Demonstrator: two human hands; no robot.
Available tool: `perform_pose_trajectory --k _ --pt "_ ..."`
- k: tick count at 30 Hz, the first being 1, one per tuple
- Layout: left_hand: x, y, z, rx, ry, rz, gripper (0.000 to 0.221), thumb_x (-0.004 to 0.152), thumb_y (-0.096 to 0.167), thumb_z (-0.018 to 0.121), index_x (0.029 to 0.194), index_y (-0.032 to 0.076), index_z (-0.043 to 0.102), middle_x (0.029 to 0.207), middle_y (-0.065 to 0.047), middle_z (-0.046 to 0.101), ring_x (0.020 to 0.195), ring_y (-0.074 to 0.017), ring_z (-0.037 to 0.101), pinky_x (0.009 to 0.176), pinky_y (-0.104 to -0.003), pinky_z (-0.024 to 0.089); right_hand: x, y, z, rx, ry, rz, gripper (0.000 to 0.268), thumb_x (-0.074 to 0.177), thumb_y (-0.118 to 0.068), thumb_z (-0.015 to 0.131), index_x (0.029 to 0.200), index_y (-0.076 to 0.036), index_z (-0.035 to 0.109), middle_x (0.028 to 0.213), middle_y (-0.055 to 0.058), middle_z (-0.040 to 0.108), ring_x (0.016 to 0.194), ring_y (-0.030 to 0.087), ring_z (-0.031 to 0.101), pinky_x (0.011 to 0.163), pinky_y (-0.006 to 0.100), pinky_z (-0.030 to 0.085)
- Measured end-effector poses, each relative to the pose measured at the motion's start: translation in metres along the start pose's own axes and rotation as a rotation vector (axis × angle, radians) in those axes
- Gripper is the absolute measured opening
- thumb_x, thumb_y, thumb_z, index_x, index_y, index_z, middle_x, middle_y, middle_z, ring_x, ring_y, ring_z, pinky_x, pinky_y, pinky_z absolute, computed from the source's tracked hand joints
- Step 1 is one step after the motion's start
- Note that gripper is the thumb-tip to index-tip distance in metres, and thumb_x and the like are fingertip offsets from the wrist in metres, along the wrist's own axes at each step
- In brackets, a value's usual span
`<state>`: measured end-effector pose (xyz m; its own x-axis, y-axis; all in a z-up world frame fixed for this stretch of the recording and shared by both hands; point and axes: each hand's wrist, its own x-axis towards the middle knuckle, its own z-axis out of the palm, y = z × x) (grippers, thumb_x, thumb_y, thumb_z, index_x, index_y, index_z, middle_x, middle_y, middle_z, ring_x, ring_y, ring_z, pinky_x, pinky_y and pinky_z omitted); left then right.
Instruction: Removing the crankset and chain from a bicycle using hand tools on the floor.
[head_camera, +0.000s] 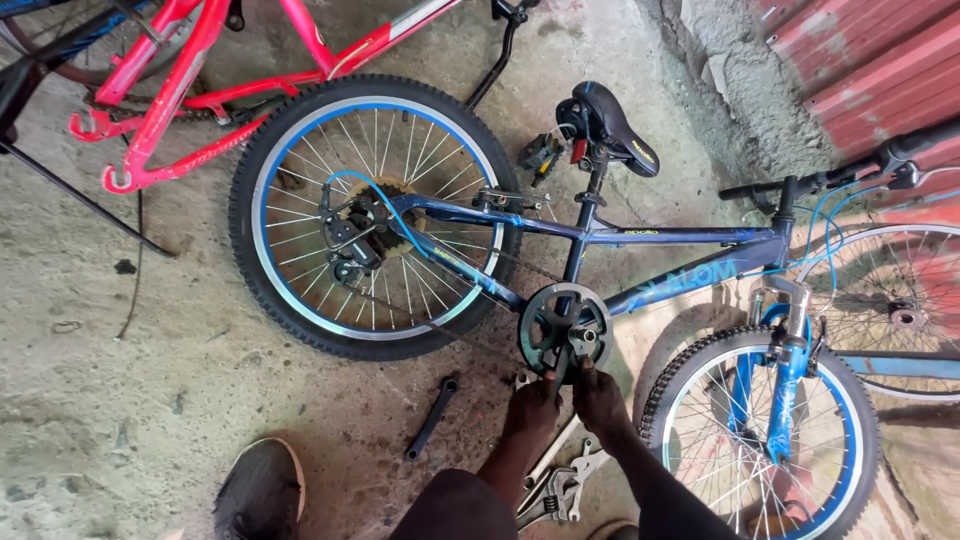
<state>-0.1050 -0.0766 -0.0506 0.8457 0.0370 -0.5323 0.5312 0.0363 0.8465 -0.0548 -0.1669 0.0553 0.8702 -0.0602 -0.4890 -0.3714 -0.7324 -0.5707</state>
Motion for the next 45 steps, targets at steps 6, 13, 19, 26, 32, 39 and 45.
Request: perform_pose_trajectory --k 6,13,19,26,32,39,45 --pt "0.000 0.002 -0.008 -0.034 -0.015 -0.020 0.029 0.107 0.037 0.048 0.120 0.017 0.065 0.087 -0.005 0.072 0.077 -0.0238 0.066 0.072 -0.042 0.049 -0.008 0.001 0.018 0.288 -0.036 0.054 0.067 0.106 -0.056 0.037 0.078 0.001 0.058 0.062 0.013 0.054 0.052 0.021 0.047 0.047 0.036 0.041" --pt "-0.001 0.008 -0.015 -0.108 -0.021 -0.027 0.044 0.108 0.045 0.043 0.099 0.010 0.067 0.082 -0.007 0.069 0.076 -0.0237 0.064 0.075 -0.040 0.051 -0.016 -0.010 0.026 0.333 0.096 0.093 0.072 0.104 -0.057 0.041 0.077 0.006 0.063 0.067 0.015 0.055 0.056 0.023 0.050 0.049 0.037 0.046" --pt "0.009 0.009 -0.008 -0.101 0.045 -0.012 0.057 0.106 0.050 0.049 0.079 0.006 0.074 0.067 -0.009 0.068 0.060 -0.0256 0.063 0.062 -0.040 0.051 -0.024 -0.033 0.012 0.128 0.144 0.151 0.072 0.106 -0.054 0.043 0.077 0.006 0.070 0.069 0.019 0.063 0.060 0.028 0.057 0.058 0.040 0.049" --pt "0.002 0.037 -0.015 -0.655 -0.035 -0.480 0.047 0.105 0.046 0.062 0.091 0.002 0.069 0.064 -0.005 0.058 0.044 -0.0140 0.049 0.039 -0.030 0.033 -0.001 -0.015 0.023 -0.460 0.353 0.012 0.058 0.107 -0.056 0.028 0.098 -0.011 0.064 0.069 0.009 0.068 0.062 0.025 0.065 0.061 0.041 0.053" --pt "0.019 0.009 0.006 -0.316 -0.074 -0.304 0.088 0.104 0.080 0.035 0.088 0.001 0.070 0.072 -0.018 0.062 0.058 -0.0238 0.062 0.054 -0.036 0.052 0.000 -0.017 0.023 -0.393 0.380 -0.170 0.058 0.106 -0.056 0.031 0.084 -0.013 0.063 0.073 0.025 0.070 0.086 0.050 0.072 0.079 0.062 0.058" --pt "0.000 0.039 0.004 -0.522 -0.060 -0.559 0.080 0.097 0.081 0.037 0.098 0.008 0.068 0.069 -0.005 0.055 0.053 -0.0161 0.043 0.050 -0.035 0.037 0.033 0.006 -0.011 -0.457 0.213 -0.298 0.058 0.104 -0.052 0.027 0.099 -0.011 0.068 0.074 0.018 0.072 0.060 0.035 0.067 0.058 0.047 0.054" --pt "0.008 0.032 -0.009 -0.565 -0.178 -0.522 0.072 0.104 0.074 0.045 0.073 0.011 0.060 0.056 0.000 0.044 0.037 -0.0117 0.030 0.040 -0.029 0.023 0.136 -0.022 -0.097 -1.136 0.039 -0.996 0.054 0.099 -0.058 0.035 0.130 -0.029 0.068 0.093 0.008 0.079 0.065 0.028 0.076 0.056 0.037 0.059"
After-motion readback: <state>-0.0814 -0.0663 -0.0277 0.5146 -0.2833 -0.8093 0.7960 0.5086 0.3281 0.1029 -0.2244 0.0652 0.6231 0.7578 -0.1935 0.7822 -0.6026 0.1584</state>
